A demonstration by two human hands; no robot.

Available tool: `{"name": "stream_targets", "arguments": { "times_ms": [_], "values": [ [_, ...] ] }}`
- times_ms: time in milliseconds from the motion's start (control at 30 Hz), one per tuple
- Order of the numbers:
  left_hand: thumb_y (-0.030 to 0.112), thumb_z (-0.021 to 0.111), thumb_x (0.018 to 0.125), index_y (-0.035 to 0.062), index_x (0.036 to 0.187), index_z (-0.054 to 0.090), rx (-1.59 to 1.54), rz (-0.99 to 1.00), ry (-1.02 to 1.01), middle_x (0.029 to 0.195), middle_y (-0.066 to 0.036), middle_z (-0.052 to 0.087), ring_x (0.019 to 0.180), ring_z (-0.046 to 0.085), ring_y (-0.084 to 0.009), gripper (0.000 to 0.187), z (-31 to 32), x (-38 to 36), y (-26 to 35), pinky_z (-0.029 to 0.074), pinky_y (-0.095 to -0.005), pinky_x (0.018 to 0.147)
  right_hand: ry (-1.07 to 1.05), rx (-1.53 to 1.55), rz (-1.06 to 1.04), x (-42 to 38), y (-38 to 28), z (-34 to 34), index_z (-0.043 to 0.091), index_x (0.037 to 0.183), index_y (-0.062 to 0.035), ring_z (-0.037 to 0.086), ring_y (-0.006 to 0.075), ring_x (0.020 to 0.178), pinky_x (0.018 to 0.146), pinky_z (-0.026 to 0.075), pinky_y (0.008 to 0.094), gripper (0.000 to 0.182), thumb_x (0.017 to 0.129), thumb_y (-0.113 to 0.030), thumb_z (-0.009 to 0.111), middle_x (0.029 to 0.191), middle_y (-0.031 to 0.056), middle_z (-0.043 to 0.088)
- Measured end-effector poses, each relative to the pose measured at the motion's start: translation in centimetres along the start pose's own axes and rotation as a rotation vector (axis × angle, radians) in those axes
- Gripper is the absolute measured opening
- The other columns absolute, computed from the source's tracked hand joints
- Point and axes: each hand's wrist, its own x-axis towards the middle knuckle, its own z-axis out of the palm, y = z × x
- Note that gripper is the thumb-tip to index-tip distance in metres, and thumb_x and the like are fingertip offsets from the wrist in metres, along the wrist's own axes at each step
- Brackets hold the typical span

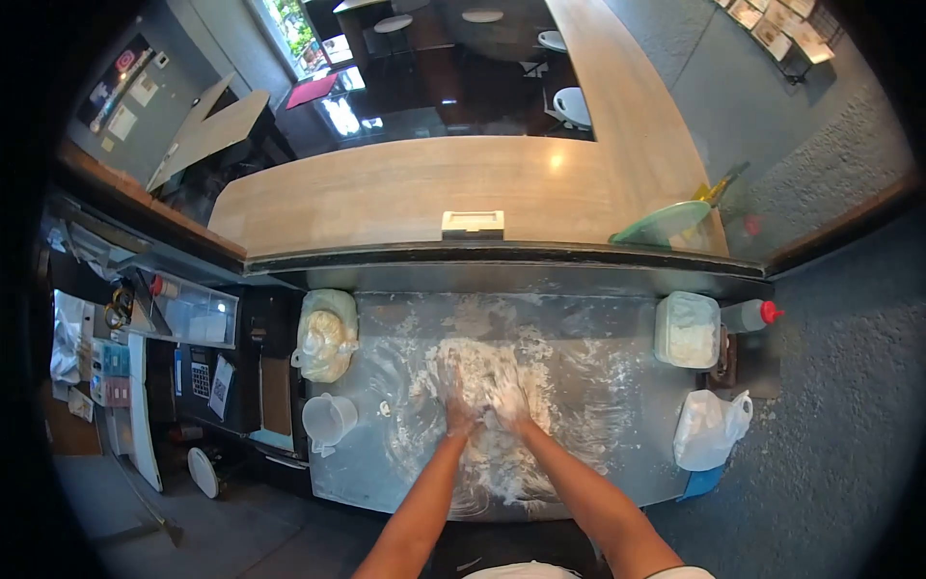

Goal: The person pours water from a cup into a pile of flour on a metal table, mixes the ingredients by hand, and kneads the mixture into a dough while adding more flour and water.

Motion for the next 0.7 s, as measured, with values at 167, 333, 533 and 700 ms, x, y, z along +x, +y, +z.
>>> {"name": "stream_targets", "arguments": {
  "times_ms": [167, 333, 533, 700],
  "values": [
    [0.022, 0.08, 0.064, 0.0166, 0.136, 0.058, 0.26, 0.124, -0.271, 0.138, -0.02, 0.053, 0.141, 0.035, -0.0392, 0.075, -0.9, 5.9, 2.2, 0.027, -0.0547, 0.117, -0.203, 0.302, -0.003, -8.9, 4.1, -5.1, 0.041, 0.151, -0.0082, 0.027, 0.0294, 0.147, 0.123, 0.019, 0.0452, 0.06, 0.096, -0.029, 0.054, 0.158, 0.0125, 0.035],
    [0.021, 0.073, 0.069, 0.0149, 0.108, 0.068, 0.443, 0.273, -0.126, 0.104, -0.011, 0.064, 0.107, 0.058, -0.0341, 0.039, 2.2, 10.1, -0.3, 0.043, -0.0501, 0.094, 0.235, -0.164, 0.211, -9.9, 2.9, -6.0, 0.042, 0.15, -0.0067, 0.035, 0.0267, 0.144, 0.122, 0.022, 0.0442, 0.065, 0.094, -0.036, 0.059, 0.157, 0.0094, 0.038],
    [0.03, 0.067, 0.077, 0.0094, 0.106, 0.071, 0.475, 0.272, -0.235, 0.103, -0.016, 0.069, 0.095, 0.064, -0.0346, 0.036, 4.4, 13.3, -1.8, 0.049, -0.0487, 0.079, 0.272, 0.714, 0.358, 1.5, 6.0, 5.1, 0.046, 0.147, -0.0052, 0.043, 0.0238, 0.138, 0.116, 0.033, 0.0436, 0.063, 0.096, -0.039, 0.061, 0.151, 0.0096, 0.045],
    [0.033, 0.062, 0.085, 0.0065, 0.132, 0.059, 0.571, 0.078, -0.376, 0.13, -0.02, 0.06, 0.125, 0.053, -0.0345, 0.054, -0.3, 8.0, 6.0, 0.039, -0.0473, 0.107, 0.0, 1.559, 0.548, 3.9, 4.3, -0.2, 0.04, 0.149, -0.0031, 0.048, 0.0208, 0.135, 0.103, 0.049, 0.039, 0.065, 0.099, -0.038, 0.061, 0.144, 0.0107, 0.053]
  ]
}}
